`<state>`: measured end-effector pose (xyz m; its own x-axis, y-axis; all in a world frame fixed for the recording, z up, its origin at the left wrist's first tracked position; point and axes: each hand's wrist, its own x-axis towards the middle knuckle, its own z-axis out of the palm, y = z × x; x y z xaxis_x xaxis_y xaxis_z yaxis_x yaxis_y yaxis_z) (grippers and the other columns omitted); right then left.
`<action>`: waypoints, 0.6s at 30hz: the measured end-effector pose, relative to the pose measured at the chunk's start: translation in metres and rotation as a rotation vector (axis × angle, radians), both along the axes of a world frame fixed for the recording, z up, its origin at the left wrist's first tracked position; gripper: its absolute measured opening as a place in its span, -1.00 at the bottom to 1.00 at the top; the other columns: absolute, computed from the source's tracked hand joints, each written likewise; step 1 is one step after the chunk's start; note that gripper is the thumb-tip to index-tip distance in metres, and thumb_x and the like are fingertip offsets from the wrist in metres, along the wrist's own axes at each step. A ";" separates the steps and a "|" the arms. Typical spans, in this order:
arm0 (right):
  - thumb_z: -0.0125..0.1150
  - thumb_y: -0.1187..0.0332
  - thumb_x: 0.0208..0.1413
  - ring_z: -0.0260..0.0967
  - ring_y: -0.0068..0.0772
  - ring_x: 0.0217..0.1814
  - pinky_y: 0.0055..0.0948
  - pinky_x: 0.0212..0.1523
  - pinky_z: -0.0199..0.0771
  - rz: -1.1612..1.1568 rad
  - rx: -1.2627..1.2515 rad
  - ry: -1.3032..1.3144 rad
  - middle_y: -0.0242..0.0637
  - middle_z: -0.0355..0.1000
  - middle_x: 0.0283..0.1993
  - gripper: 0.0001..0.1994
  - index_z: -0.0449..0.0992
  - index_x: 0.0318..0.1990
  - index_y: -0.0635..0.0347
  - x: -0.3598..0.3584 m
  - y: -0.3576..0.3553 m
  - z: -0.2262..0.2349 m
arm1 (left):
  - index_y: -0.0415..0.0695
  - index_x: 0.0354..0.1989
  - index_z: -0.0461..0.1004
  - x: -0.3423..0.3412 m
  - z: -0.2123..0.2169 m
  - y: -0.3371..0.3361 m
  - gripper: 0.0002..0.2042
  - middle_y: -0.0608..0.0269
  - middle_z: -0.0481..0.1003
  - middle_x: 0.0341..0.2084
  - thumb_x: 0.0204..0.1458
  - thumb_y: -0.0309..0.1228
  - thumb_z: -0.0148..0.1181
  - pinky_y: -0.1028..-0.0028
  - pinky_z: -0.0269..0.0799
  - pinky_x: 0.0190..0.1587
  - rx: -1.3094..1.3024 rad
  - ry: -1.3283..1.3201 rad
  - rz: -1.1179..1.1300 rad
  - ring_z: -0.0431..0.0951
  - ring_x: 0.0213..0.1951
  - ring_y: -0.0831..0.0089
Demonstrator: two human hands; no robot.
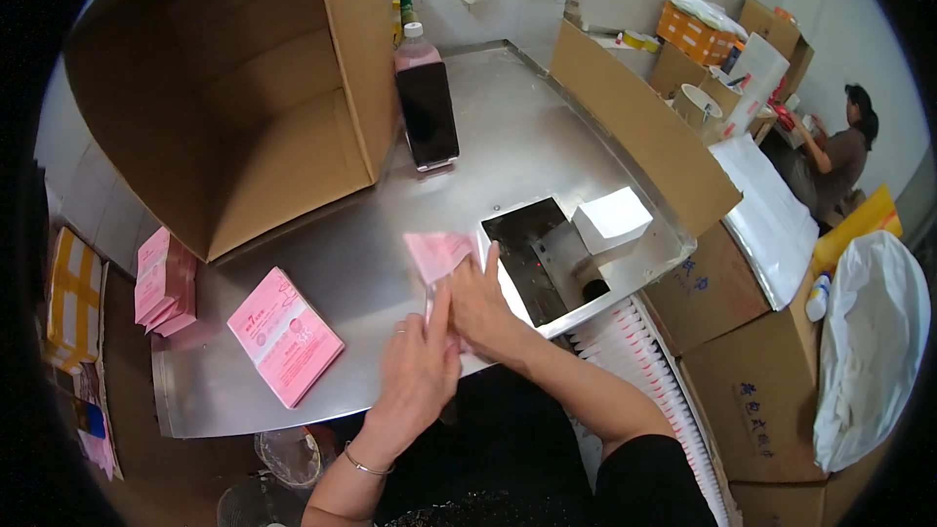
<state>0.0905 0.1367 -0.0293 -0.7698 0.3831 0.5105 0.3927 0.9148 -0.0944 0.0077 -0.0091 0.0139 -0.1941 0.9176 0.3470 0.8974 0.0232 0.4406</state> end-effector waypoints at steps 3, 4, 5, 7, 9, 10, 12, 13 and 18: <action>0.12 0.37 0.11 0.42 0.06 0.08 0.39 0.36 -0.03 -0.111 -0.267 -0.347 0.05 0.45 -0.06 -0.68 0.44 0.01 0.27 0.029 0.041 -0.001 | -0.18 0.32 0.27 -0.027 0.012 -0.023 -0.34 0.02 0.37 -0.31 -0.03 -0.46 0.29 0.21 0.31 -0.19 -0.060 -0.015 0.011 0.41 -0.21 0.13; 0.09 0.38 0.12 0.46 0.07 0.02 0.30 0.28 0.15 -0.123 -0.241 -0.137 0.05 0.48 -0.12 -0.74 0.47 -0.06 0.27 0.044 0.058 -0.010 | -0.20 0.27 0.33 -0.033 0.008 -0.033 -0.39 0.04 0.37 -0.32 -0.05 -0.47 0.31 0.20 0.30 -0.18 -0.053 0.036 -0.001 0.40 -0.21 0.14; 0.06 0.40 0.12 0.49 0.08 -0.03 0.21 0.20 0.34 -0.140 -0.223 0.062 0.06 0.51 -0.18 -0.79 0.51 -0.14 0.28 0.055 0.060 -0.009 | -0.21 0.22 0.39 -0.032 0.005 -0.043 -0.43 0.05 0.37 -0.32 -0.06 -0.49 0.32 0.19 0.29 -0.17 -0.055 0.077 -0.019 0.39 -0.21 0.15; 0.04 0.44 0.13 0.54 0.11 -0.24 -0.02 -0.13 0.58 -0.393 -0.551 -0.233 0.04 0.54 -0.35 -0.83 0.56 -0.30 0.31 0.066 0.077 0.010 | -0.20 -0.01 0.54 -0.031 -0.006 -0.041 -0.60 0.08 0.36 -0.31 -0.12 -0.57 0.30 0.21 0.28 -0.12 0.041 0.029 -0.094 0.37 -0.19 0.13; 0.10 0.44 0.12 0.55 0.08 -0.32 -0.05 -0.32 0.55 -0.364 -0.313 -0.572 0.00 0.56 -0.36 -0.85 0.58 -0.29 0.29 0.082 0.066 0.006 | -0.16 -0.26 0.54 -0.037 -0.006 -0.040 -0.75 0.08 0.37 -0.28 -0.18 -0.61 0.26 0.20 0.27 -0.09 0.090 -0.137 -0.155 0.38 -0.16 0.10; 0.12 0.47 0.10 0.55 0.09 -0.28 -0.04 -0.24 0.54 -0.264 -0.283 -0.220 0.01 0.56 -0.34 -0.85 0.59 -0.23 0.25 0.083 0.055 0.010 | -0.14 -0.39 0.46 -0.045 -0.007 -0.048 -0.79 0.07 0.38 -0.24 -0.27 -0.65 0.20 0.18 0.27 -0.05 0.154 -0.106 -0.064 0.38 -0.12 0.06; 0.17 0.55 0.04 0.53 -0.01 -0.12 -0.09 -0.05 0.46 -0.245 -0.068 0.112 -0.08 0.56 -0.20 -0.70 0.56 -0.03 0.17 0.096 0.040 0.039 | -0.16 -0.42 0.41 -0.070 -0.003 -0.071 -0.81 -0.02 0.36 -0.17 -0.28 -0.67 0.10 0.14 0.27 -0.01 0.244 -0.018 0.145 0.37 -0.05 0.00; 0.20 0.48 0.07 0.49 -0.11 -0.03 -0.13 0.01 0.36 -0.294 0.065 0.111 -0.14 0.54 -0.16 -0.66 0.52 0.04 0.18 0.103 0.042 0.055 | -0.16 -0.43 0.40 -0.082 0.002 -0.087 -0.81 -0.08 0.35 -0.14 -0.27 -0.67 0.09 0.09 0.28 0.02 0.262 0.003 0.331 0.36 -0.01 -0.02; 0.24 0.36 0.12 0.41 -0.13 -0.07 -0.06 0.02 0.25 -0.636 0.172 0.036 -0.16 0.47 -0.27 -0.83 0.62 -0.19 0.23 0.128 0.096 0.035 | -0.15 -0.27 0.42 -0.123 0.010 -0.093 -0.77 -0.02 0.36 -0.13 -0.17 -0.63 0.10 0.11 0.11 0.20 0.109 0.222 0.714 0.36 -0.01 0.02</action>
